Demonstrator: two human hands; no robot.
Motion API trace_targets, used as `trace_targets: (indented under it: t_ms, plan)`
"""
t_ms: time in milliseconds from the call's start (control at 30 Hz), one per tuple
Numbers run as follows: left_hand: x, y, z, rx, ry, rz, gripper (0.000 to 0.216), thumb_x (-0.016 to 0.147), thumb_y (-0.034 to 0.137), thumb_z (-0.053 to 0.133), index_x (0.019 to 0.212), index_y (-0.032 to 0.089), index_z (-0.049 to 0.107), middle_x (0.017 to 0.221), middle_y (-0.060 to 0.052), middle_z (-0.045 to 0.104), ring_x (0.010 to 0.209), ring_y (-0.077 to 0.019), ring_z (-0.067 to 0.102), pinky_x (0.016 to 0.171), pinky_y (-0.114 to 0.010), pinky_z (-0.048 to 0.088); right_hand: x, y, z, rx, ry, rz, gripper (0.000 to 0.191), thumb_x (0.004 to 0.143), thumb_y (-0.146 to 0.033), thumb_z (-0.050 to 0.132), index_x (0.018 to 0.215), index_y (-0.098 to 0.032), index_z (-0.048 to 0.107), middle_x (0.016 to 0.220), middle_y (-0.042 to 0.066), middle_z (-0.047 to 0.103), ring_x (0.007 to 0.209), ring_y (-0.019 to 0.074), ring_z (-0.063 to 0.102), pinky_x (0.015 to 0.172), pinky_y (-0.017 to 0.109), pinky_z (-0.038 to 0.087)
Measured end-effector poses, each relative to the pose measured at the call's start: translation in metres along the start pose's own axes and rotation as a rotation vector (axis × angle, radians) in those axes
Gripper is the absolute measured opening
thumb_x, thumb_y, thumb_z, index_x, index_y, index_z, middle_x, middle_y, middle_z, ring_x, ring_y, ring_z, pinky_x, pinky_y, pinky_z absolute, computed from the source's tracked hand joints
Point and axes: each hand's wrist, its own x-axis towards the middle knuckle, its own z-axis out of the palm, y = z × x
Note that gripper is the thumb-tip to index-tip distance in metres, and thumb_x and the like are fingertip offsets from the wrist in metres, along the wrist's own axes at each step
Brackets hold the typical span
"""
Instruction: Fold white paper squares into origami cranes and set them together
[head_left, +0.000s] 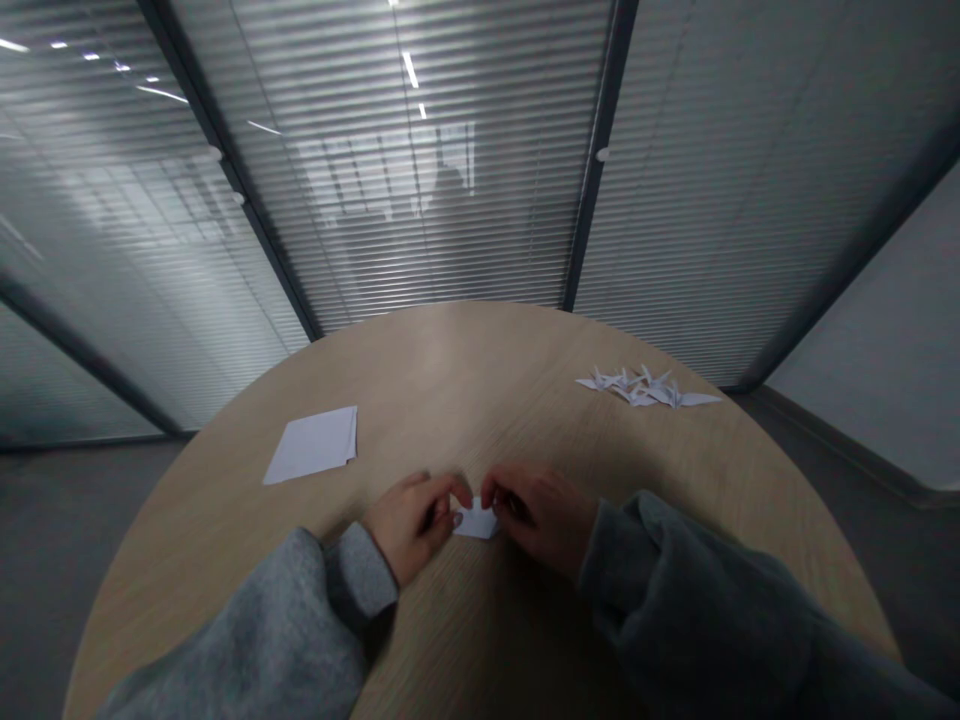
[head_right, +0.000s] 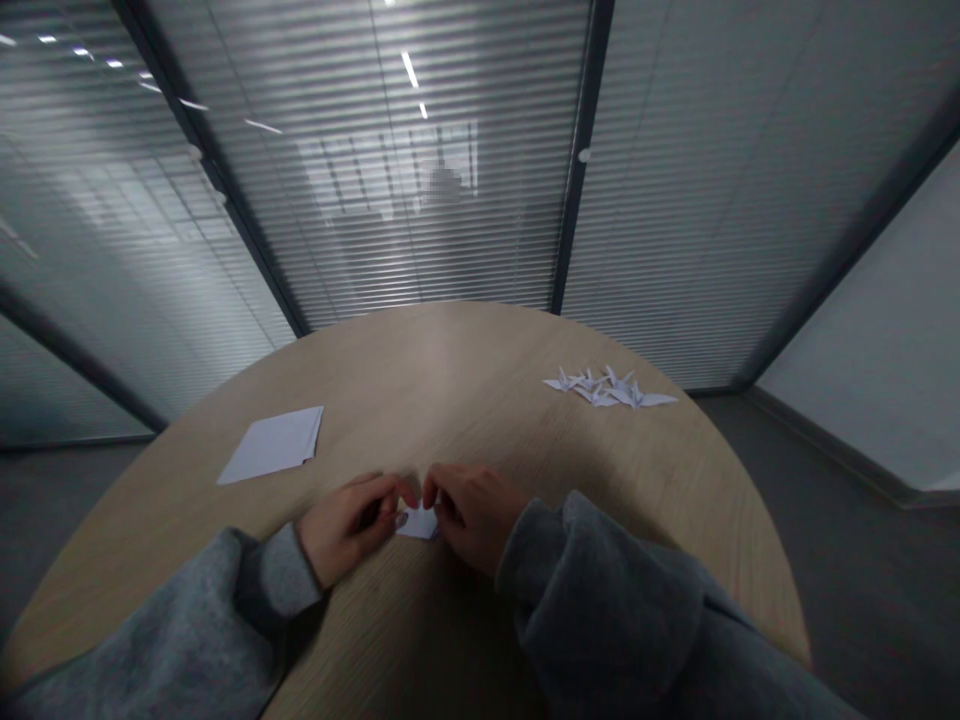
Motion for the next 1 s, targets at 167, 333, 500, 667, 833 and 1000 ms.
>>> trace_targets:
  t_ms: [167, 333, 500, 667, 833, 1000]
  plan:
    - [0.0014, 0.0031, 0.0002, 0.005, 0.009, -0.008, 0.021, 0.076, 0.013, 0.047, 0.091, 0.02, 0.059, 0.063, 0.002, 0.05, 0.065, -0.0164, 0.049, 0.059, -0.026, 0.037, 0.0006, 0.0015, 0.003, -0.009, -0.081, 0.082, 0.02, 0.071, -0.002, 0.049, 0.082, -0.015, 0.059, 0.071, 0.0, 0.056, 0.064, 0.0125, 0.051, 0.062, 0.023, 0.037]
    - [0.0023, 0.0034, 0.0007, -0.032, 0.0, -0.031, 0.009, 0.079, 0.024, 0.052, 0.086, 0.019, 0.054, 0.06, 0.004, 0.05, 0.06, -0.0154, 0.048, 0.056, -0.025, 0.037, 0.0014, 0.0023, -0.0007, -0.01, -0.119, 0.118, 0.017, 0.071, -0.004, 0.054, 0.084, -0.015, 0.06, 0.07, 0.0, 0.054, 0.063, 0.0121, 0.049, 0.062, 0.023, 0.037]
    - [0.0029, 0.0005, 0.0022, -0.051, 0.016, -0.042, 0.012, 0.077, 0.026, 0.056, 0.084, 0.02, 0.05, 0.059, 0.006, 0.049, 0.058, -0.014, 0.048, 0.054, -0.024, 0.036, 0.0018, 0.0007, -0.0019, -0.001, -0.122, 0.128, 0.018, 0.071, -0.004, 0.055, 0.085, -0.015, 0.06, 0.069, -0.001, 0.053, 0.062, 0.0116, 0.049, 0.061, 0.023, 0.037]
    - [0.0028, 0.0021, 0.0003, -0.04, 0.026, -0.041, 0.005, 0.079, 0.023, 0.052, 0.083, 0.02, 0.05, 0.06, 0.005, 0.049, 0.059, -0.0136, 0.048, 0.054, -0.024, 0.036, 0.0021, -0.0004, -0.0016, 0.018, -0.117, 0.153, 0.023, 0.07, -0.003, 0.056, 0.089, -0.015, 0.06, 0.064, -0.004, 0.049, 0.059, 0.0107, 0.047, 0.059, 0.022, 0.036]
    - [0.003, 0.0013, 0.0002, -0.063, 0.039, -0.05, 0.004, 0.081, 0.021, 0.047, 0.083, 0.019, 0.049, 0.06, 0.005, 0.047, 0.057, -0.0136, 0.046, 0.052, -0.024, 0.034, 0.0019, 0.0004, -0.0022, 0.022, -0.126, 0.14, 0.025, 0.07, -0.003, 0.055, 0.092, -0.014, 0.061, 0.065, -0.003, 0.049, 0.06, 0.0114, 0.047, 0.061, 0.024, 0.036]
    - [0.0038, -0.0007, -0.0005, -0.053, 0.066, -0.121, 0.003, 0.078, 0.017, 0.047, 0.08, 0.019, 0.049, 0.062, 0.004, 0.048, 0.058, -0.0145, 0.046, 0.053, -0.024, 0.033, 0.0028, -0.0006, -0.0029, 0.023, -0.135, 0.141, 0.025, 0.07, -0.004, 0.055, 0.092, -0.014, 0.061, 0.067, -0.002, 0.051, 0.061, 0.0117, 0.047, 0.061, 0.024, 0.036]
